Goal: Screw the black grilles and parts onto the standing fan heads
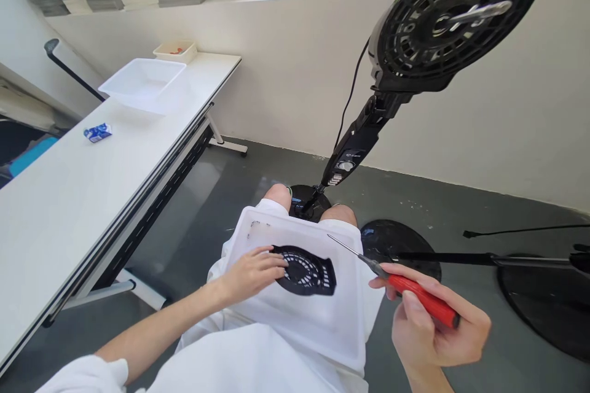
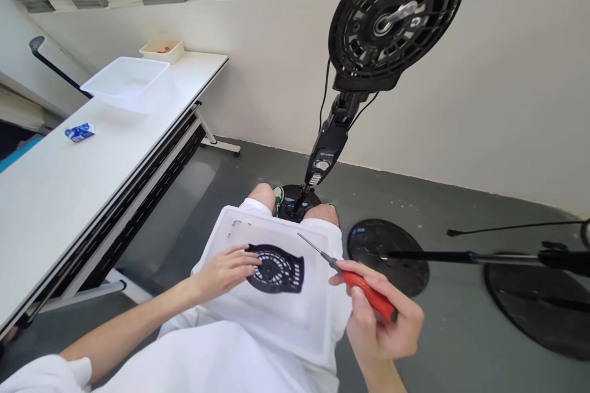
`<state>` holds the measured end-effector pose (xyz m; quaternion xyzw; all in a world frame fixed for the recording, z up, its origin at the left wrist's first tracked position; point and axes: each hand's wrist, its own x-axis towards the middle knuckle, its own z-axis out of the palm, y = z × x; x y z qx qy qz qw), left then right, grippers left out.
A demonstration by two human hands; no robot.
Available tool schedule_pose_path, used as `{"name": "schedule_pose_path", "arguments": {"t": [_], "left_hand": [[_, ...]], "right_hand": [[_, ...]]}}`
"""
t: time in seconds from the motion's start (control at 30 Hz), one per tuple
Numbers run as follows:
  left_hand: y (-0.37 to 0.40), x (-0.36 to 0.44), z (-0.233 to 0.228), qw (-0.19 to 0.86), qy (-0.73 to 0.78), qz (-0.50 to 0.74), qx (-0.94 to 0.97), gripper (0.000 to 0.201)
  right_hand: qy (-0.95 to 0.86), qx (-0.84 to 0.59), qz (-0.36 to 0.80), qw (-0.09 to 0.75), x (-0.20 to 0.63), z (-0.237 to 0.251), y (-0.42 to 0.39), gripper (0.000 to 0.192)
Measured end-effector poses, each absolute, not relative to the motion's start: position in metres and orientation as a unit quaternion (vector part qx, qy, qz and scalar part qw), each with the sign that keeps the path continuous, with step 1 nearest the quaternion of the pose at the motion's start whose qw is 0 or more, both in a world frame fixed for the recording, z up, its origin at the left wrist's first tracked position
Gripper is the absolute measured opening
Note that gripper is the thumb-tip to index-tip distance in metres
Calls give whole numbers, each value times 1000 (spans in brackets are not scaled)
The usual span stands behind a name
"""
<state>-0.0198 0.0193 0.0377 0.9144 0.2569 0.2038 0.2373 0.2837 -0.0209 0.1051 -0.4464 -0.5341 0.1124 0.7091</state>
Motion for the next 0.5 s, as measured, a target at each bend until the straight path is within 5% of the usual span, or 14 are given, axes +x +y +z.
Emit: {"name": "schedule_pose_path", "arguments": {"t": [0.1,0.3,0.5], "left_hand": [[5,-3,25,232,238,94,939,28],[-6,-3,31,288,218,50,931,43],[26,-44,37,121,400,2,908,19]], "right_hand": [[-557,-461,144,675,283,99,-25,36],[-750,-464,99,461,275,78,-23,32],[-786,-432,98,431,259,61,-19,26]]}}
